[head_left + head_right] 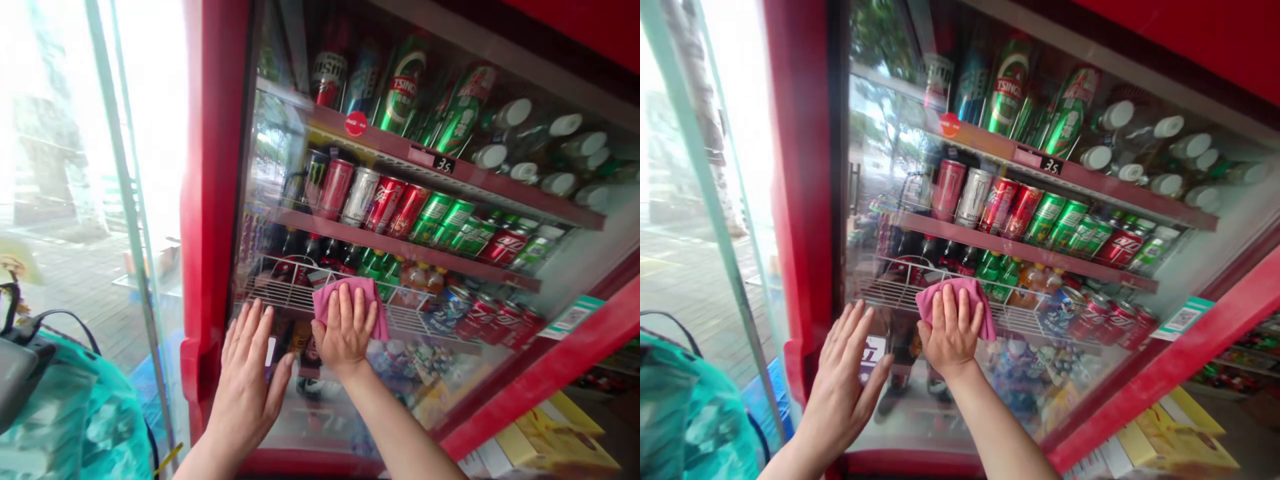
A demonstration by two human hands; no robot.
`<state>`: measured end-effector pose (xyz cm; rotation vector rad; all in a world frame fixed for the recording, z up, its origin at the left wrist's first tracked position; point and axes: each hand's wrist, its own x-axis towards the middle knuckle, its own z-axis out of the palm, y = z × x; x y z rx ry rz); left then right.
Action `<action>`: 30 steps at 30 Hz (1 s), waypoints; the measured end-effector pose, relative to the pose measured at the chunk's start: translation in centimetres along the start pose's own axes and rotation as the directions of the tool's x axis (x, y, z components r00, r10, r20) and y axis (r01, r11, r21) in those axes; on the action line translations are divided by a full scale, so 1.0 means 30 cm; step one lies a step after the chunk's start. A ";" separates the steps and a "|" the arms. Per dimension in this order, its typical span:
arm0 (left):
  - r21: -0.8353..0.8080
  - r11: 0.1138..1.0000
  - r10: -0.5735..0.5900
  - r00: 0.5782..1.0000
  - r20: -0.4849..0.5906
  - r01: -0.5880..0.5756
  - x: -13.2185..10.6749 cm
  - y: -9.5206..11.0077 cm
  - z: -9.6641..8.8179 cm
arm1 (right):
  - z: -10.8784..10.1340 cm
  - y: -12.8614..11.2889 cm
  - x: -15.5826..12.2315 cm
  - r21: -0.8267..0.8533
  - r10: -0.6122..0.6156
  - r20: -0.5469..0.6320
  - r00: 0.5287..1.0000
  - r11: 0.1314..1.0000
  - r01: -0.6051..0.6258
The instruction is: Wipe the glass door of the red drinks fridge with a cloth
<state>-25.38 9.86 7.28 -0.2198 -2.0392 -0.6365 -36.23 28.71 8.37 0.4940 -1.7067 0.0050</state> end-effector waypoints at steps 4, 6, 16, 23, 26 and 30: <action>0.007 1.000 -0.014 1.000 -0.015 0.014 -0.014 -0.041 -0.021 | 0.011 -0.056 0.033 0.000 -0.035 -0.008 0.999 0.999 0.035; 0.003 1.000 -0.027 1.000 -0.012 0.027 -0.019 -0.060 -0.036 | 0.016 -0.081 0.044 0.003 -0.044 0.000 0.999 0.999 0.044; 0.015 0.999 0.038 0.999 0.006 -0.038 -0.034 -0.083 -0.136 | 0.050 -0.236 0.098 0.108 -0.137 0.007 0.991 0.985 0.136; 0.043 0.997 0.069 0.998 0.005 -0.069 -0.018 -0.095 -0.168 | 0.094 -0.340 0.175 0.127 -0.219 0.009 0.976 0.968 0.216; 0.030 0.995 0.093 0.996 -0.001 -0.093 0.013 -0.083 -0.164 | 0.106 -0.344 0.261 0.134 -0.218 -0.015 0.976 0.967 0.218; 0.003 0.991 0.131 0.991 -0.015 -0.131 0.048 -0.062 -0.157 | 0.101 -0.315 0.384 0.157 -0.183 0.017 0.983 0.971 0.178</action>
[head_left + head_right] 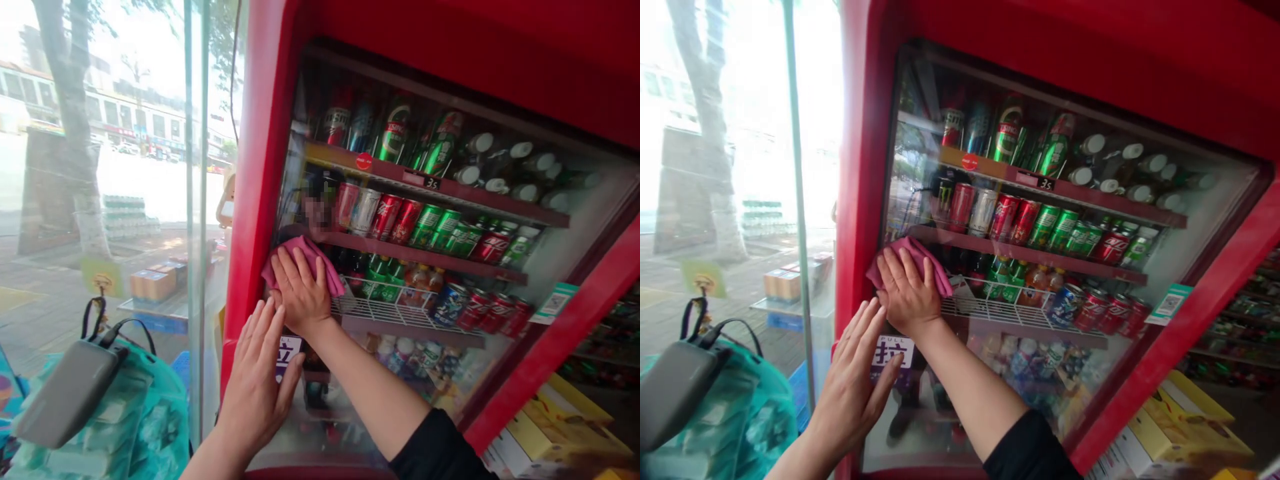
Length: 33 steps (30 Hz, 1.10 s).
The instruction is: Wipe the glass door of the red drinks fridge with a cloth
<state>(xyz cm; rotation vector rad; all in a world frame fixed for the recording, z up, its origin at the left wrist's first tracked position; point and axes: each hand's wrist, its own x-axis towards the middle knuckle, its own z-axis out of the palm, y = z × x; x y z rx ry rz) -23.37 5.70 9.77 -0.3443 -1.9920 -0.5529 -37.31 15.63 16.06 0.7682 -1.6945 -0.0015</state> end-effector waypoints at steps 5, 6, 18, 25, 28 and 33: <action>-0.019 0.999 0.034 0.999 -0.006 -0.034 0.015 0.004 0.009 | -0.040 0.081 0.057 -0.014 0.031 0.073 0.997 0.999 -0.030; -0.024 0.999 0.040 0.999 -0.008 -0.040 0.017 0.004 0.012 | -0.048 0.100 0.054 -0.027 0.034 0.073 0.997 0.999 -0.033; -0.100 0.988 0.114 0.993 -0.005 -0.114 0.074 0.132 0.123 | -0.185 0.404 -0.082 -0.149 0.169 0.098 0.981 0.977 -0.153; -0.120 0.978 0.178 0.984 0.032 -0.173 0.118 0.248 0.223 | -0.264 0.613 -0.198 -0.221 0.174 -0.036 0.984 0.959 -0.177; -0.128 0.975 0.186 0.982 0.039 -0.180 0.130 0.298 0.272 | -0.299 0.703 -0.252 -0.226 0.171 -0.079 0.982 0.957 -0.185; -0.153 0.969 0.206 0.977 0.057 -0.195 0.135 0.375 0.350 | -0.364 0.838 -0.346 -0.249 0.228 -0.094 0.969 0.937 -0.245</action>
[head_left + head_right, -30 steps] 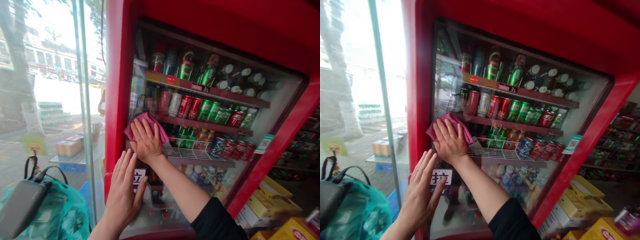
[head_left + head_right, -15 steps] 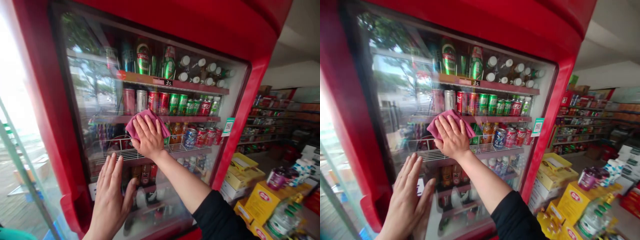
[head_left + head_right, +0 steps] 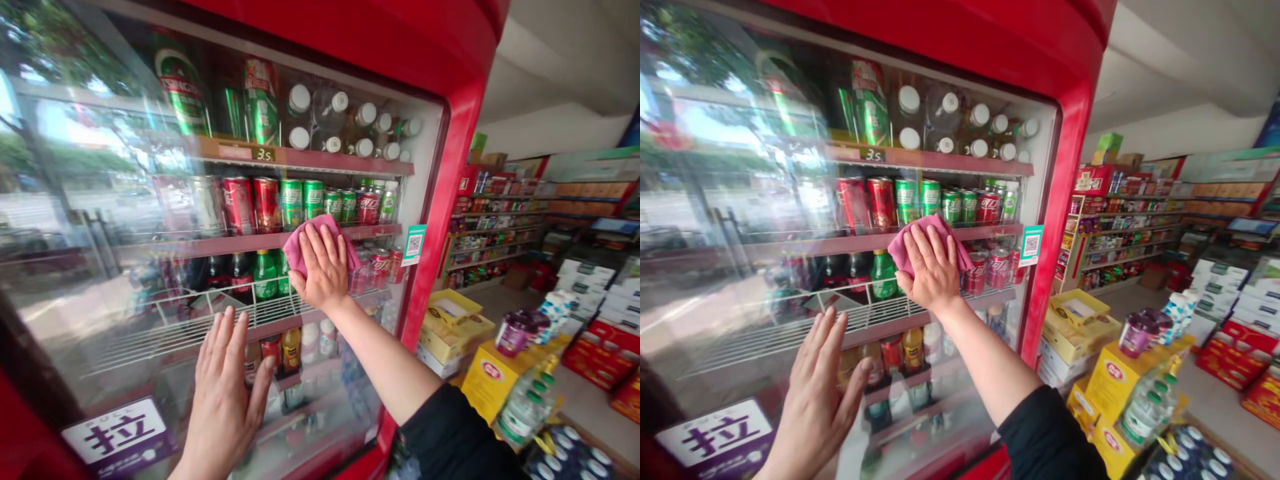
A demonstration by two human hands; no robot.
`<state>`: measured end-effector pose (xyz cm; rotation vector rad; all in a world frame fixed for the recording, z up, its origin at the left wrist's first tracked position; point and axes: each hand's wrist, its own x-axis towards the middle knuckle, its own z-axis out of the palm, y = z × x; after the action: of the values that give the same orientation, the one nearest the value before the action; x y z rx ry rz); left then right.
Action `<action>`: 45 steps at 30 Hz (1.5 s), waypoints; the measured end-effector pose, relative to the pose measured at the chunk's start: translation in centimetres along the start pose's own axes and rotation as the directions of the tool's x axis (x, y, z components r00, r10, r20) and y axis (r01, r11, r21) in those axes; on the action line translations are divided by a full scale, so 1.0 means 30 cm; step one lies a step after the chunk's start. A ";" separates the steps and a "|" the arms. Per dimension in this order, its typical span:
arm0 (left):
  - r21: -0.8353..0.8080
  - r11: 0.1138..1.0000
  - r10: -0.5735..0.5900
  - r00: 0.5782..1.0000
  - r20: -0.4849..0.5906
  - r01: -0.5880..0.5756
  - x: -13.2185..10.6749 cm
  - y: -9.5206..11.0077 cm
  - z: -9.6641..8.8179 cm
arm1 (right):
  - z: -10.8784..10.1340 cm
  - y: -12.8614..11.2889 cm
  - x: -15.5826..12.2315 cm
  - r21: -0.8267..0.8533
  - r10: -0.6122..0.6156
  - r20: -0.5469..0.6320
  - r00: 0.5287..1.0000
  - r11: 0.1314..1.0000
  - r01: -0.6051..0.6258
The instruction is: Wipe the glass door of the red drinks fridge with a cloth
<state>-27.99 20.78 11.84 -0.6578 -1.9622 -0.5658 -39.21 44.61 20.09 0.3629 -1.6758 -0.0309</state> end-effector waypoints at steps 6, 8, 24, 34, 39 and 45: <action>-0.011 1.000 -0.022 0.999 0.040 0.022 0.004 0.066 0.088 | -0.036 0.186 -0.074 -0.035 0.061 -0.054 0.997 0.997 -0.063; -0.014 0.999 -0.031 0.998 0.045 0.032 0.009 0.090 0.114 | -0.044 0.242 -0.102 -0.050 0.080 -0.046 0.996 0.995 -0.082; 0.027 0.989 -0.150 0.985 0.086 0.148 -0.077 0.165 0.182 | -0.072 0.252 -0.364 -0.035 0.394 -0.030 0.919 0.918 -0.395; -0.065 0.993 -0.100 0.994 0.042 0.103 -0.061 0.102 0.141 | -0.037 -0.069 -0.362 -0.044 0.234 0.012 0.972 0.971 -0.234; -0.094 0.991 -0.092 0.996 0.008 0.092 -0.070 0.054 0.088 | -0.009 -0.259 -0.342 0.042 0.133 -0.033 0.991 0.990 -0.131; -0.128 0.978 -0.169 0.986 0.005 0.168 -0.095 -0.001 0.043 | 0.048 -0.469 -0.364 0.081 0.044 -0.108 0.993 0.996 -0.036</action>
<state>-27.68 20.97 8.72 -0.5705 -2.0005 -0.8019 -36.52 33.78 6.16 0.3834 -1.5777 0.0839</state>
